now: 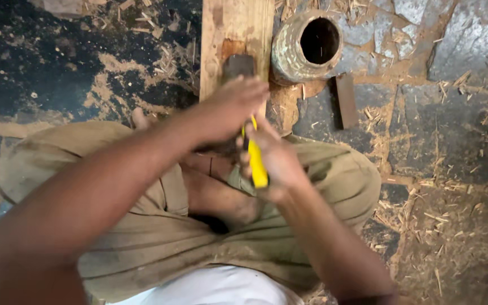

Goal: The person sharpens a chisel on a wet sharpening stone. They repeatedly rub the blade against the stone, periodically dipping the tool into a nearby container of liquid to wet the stone, and occasionally inspecting the blade edge.

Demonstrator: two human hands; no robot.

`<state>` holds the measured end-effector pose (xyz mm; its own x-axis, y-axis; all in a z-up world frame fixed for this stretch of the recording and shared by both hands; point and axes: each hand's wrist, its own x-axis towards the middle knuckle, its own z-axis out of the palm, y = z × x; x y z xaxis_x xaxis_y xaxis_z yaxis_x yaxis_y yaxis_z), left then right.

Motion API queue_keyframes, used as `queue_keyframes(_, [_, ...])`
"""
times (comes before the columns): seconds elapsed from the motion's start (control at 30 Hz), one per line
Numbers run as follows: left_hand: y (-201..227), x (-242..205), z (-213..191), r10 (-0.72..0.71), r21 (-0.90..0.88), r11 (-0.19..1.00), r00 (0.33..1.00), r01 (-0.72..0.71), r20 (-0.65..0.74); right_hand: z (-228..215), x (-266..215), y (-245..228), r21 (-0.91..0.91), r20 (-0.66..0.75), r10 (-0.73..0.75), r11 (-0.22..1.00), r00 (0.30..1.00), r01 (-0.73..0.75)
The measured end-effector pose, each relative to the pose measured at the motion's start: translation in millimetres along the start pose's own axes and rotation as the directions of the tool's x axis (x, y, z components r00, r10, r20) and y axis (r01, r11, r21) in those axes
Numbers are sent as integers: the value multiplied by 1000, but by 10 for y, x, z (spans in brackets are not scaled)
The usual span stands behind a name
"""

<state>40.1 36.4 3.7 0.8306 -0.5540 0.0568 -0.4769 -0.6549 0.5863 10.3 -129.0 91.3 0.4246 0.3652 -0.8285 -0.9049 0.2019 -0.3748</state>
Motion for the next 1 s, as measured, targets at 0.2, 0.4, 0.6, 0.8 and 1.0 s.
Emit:
queue_keyframes(0.2, [498,-540,404,-10,-29,1000,998,8,-60,-140,-403,511,-85,-146,129,986,981,-143])
queue_keyframes(0.4, [-293,154,11,16,40,999,998,-13,-59,-27,265,-63,-26,78,-68,997,995,70])
queue_keyframes(0.6, [453,-347,203,-26,-13,1000,999,26,-19,-75,-362,405,-110,-94,40,993,995,-50])
queue_keyframes(0.8, [247,-272,362,-65,-85,994,997,69,44,-158,-169,384,-50,-162,84,994,983,-93])
queue_keyframes(1.0, [-67,7,20,-15,-23,1000,1000,15,19,-17,65,30,-9,87,-38,999,995,39])
